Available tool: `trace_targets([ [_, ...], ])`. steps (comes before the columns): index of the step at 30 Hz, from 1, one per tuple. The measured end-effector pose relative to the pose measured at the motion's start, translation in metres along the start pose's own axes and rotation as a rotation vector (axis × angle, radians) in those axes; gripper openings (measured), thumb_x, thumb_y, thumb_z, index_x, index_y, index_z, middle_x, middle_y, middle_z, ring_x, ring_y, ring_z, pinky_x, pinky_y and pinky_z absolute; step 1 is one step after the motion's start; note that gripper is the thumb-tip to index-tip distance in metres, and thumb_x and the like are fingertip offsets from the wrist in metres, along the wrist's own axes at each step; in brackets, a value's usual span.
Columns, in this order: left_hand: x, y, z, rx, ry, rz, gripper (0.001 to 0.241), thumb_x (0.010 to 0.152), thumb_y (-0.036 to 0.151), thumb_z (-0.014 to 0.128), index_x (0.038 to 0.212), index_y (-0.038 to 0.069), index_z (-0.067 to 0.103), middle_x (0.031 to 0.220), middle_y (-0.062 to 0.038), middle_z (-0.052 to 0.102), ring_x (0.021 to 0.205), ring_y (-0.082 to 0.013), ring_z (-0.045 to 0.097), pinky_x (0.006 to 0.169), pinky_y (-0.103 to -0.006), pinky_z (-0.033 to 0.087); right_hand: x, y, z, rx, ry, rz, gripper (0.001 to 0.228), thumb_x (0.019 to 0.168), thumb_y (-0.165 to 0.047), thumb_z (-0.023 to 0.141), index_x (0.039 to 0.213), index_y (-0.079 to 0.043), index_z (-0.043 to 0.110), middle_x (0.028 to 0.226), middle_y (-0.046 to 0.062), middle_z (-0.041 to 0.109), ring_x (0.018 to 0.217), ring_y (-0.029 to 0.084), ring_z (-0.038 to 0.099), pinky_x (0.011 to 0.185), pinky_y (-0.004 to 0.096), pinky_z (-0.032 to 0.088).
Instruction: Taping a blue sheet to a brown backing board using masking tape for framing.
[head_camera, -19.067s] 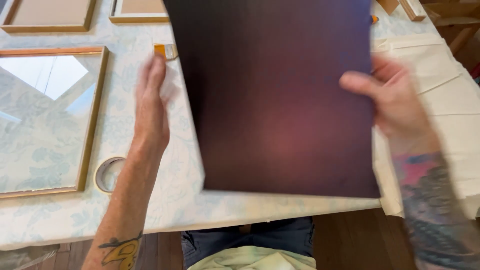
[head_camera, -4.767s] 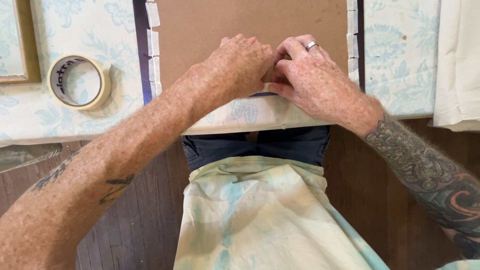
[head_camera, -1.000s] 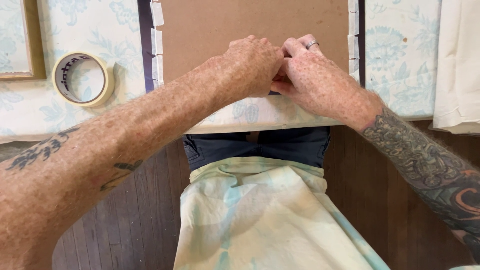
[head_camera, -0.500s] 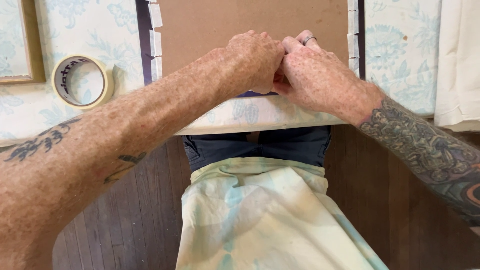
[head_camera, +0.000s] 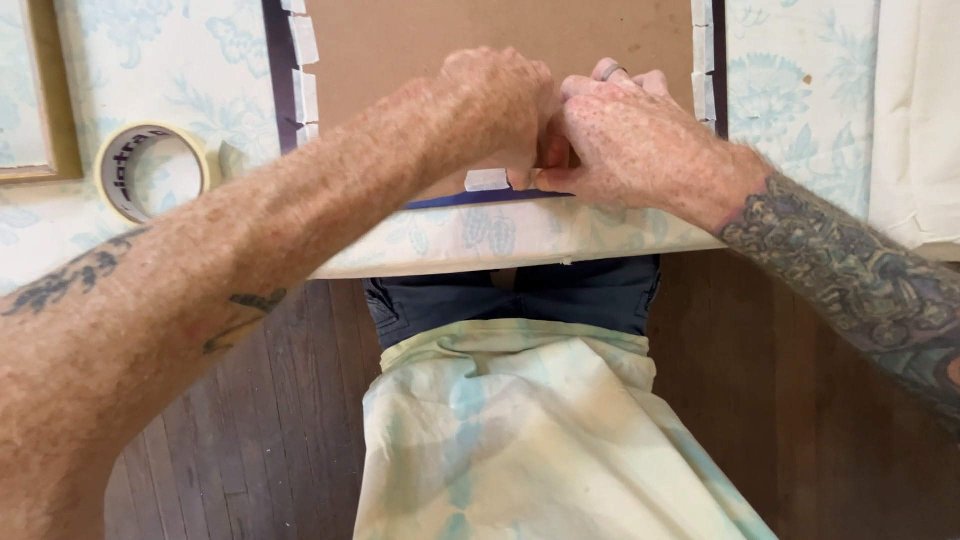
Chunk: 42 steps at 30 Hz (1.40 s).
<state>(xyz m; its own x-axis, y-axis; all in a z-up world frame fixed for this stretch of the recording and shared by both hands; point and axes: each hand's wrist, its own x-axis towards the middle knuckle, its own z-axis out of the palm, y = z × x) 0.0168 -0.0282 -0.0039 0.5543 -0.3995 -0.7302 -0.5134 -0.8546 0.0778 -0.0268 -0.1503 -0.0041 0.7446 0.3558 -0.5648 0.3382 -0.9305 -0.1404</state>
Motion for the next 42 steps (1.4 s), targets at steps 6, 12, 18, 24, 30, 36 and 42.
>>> trace_targets([
  [6,0.015,-0.011,-0.010,0.003,-0.021,-0.102,0.087,0.059,0.068,0.098,0.125,0.020,0.068,0.114,-0.002,0.074,0.108,-0.0269,0.069,0.086,-0.0419,0.055,0.021,0.012,-0.022,-0.071,-0.110,0.063,0.041,0.077,-0.061,0.086,0.077,-0.022,0.072,0.074,-0.005,0.070,0.085,0.024,0.064,0.090,0.047,0.039],
  [12,0.019,-0.025,0.000,-0.001,0.053,-0.024,0.080,0.058,0.075,0.095,0.108,0.016,0.075,0.089,-0.002,0.075,0.083,-0.0242,0.072,0.070,-0.0383,0.058,0.016,0.015,-0.023,-0.057,-0.080,0.011,0.044,0.080,-0.064,0.082,0.079,-0.023,0.067,0.077,-0.008,0.069,0.088,0.020,0.062,0.092,0.046,0.040],
  [18,0.014,-0.029,0.009,-0.034,0.092,0.011,0.058,0.060,0.066,0.096,0.085,0.017,0.078,0.074,0.001,0.071,0.074,-0.0208,0.068,0.063,-0.0368,0.056,0.014,0.023,-0.018,-0.067,-0.054,-0.034,0.046,0.079,-0.065,0.084,0.081,-0.022,0.067,0.082,-0.006,0.069,0.100,0.023,0.059,0.086,0.048,0.043],
  [24,0.013,-0.039,0.067,-0.208,0.552,0.241,0.012,0.070,0.026,0.073,0.080,0.024,0.068,0.081,0.008,0.076,0.076,-0.0318,0.071,0.078,-0.0478,0.046,-0.001,0.029,-0.016,0.053,0.001,-0.080,0.030,0.082,-0.044,0.084,0.083,-0.020,0.064,0.082,-0.006,0.067,0.096,0.021,0.058,0.083,0.045,0.046],
  [30,-0.056,-0.008,0.115,-0.033,1.145,0.347,0.029,0.098,0.012,0.062,0.126,0.004,0.062,0.125,-0.011,0.066,0.114,-0.0297,0.063,0.098,-0.0452,0.046,-0.042,0.056,0.033,0.003,0.598,-0.511,0.026,0.089,-0.021,0.080,0.112,-0.011,0.074,0.116,0.008,0.071,0.115,0.026,0.063,0.110,0.055,0.042],
  [36,-0.058,0.003,0.153,0.125,1.085,0.265,0.068,0.103,0.054,0.062,0.146,0.001,0.057,0.154,-0.013,0.054,0.144,-0.0262,0.050,0.116,-0.0565,0.039,-0.046,0.033,0.084,-0.326,0.604,-0.419,0.082,0.097,-0.061,0.062,0.156,-0.007,0.044,0.166,0.022,0.032,0.154,0.035,0.032,0.124,0.062,0.022],
  [42,-0.061,-0.004,0.156,0.114,1.058,0.282,0.076,0.103,0.061,0.057,0.151,0.002,0.053,0.159,-0.012,0.050,0.147,-0.0268,0.047,0.122,-0.0594,0.030,-0.048,0.031,0.071,-0.433,0.698,-0.379,0.077,0.090,-0.066,0.072,0.150,-0.021,0.057,0.161,0.019,0.045,0.148,0.039,0.043,0.117,0.066,0.033],
])
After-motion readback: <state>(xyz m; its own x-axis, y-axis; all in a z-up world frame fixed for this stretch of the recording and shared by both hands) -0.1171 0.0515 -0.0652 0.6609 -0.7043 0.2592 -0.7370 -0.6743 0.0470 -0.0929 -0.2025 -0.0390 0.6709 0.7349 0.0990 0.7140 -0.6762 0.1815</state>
